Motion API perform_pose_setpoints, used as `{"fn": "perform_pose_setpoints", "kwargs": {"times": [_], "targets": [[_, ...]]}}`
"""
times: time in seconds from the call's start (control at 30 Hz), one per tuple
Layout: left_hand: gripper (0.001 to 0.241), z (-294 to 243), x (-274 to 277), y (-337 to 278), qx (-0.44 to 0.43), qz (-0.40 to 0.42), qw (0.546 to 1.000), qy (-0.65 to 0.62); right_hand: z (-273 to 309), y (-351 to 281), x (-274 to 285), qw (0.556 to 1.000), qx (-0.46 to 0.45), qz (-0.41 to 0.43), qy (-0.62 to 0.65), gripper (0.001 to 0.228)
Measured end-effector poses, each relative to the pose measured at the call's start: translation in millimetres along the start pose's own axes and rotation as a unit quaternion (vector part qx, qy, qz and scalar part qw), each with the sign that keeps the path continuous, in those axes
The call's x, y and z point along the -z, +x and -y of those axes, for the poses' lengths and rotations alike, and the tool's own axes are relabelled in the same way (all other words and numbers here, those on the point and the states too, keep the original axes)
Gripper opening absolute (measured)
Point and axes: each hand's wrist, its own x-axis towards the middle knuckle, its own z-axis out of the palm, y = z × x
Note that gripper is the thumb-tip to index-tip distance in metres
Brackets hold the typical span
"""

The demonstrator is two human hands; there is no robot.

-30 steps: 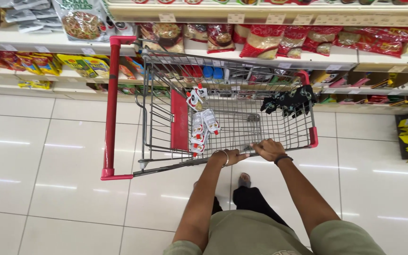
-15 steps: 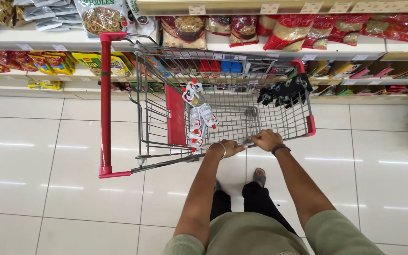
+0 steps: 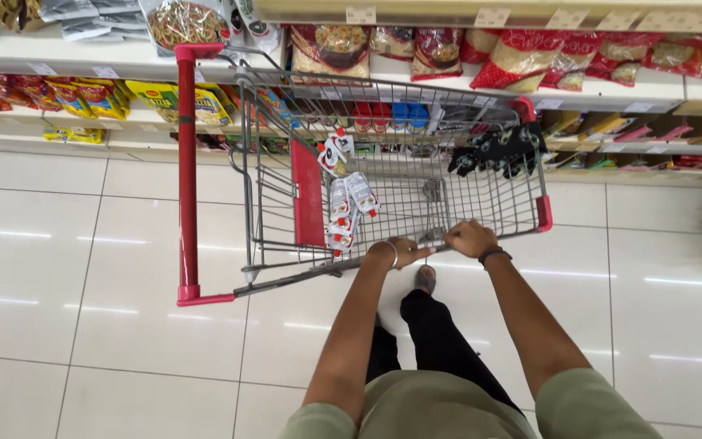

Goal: Picking up sauce packets from a store shelf and placing them into a shopping cart.

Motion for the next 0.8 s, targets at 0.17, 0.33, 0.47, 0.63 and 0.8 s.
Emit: {"fn": "perform_pose_setpoints", "kwargs": {"times": [0.17, 0.33, 0.47, 0.63, 0.8], "targets": [[0.09, 5, 1, 21, -0.037, 0.014, 0.998, 0.051, -23, 46, -24, 0.996, 0.038, 0.077, 0.02, 0.041], [0.083, 52, 32, 71, -0.014, 0.032, 0.999, 0.041, 3, 100, -33, 0.988, 0.1, 0.077, 0.086, 0.034], [0.061, 148, -14, 194, 0.049, -0.237, 0.96, -0.139, 5, 161, -94, 0.955, 0.134, 0.137, 0.225, 0.032], [0.044, 221, -78, 304, 0.052, -0.434, 0.884, -0.165, 29, 207, -157, 0.946, 0.076, 0.171, 0.264, 0.028], [0.053, 196, -59, 301, 0.041, -0.503, 0.789, -0.35, 76, 224, -160, 0.963, 0.169, 0.049, 0.206, 0.064]]}}
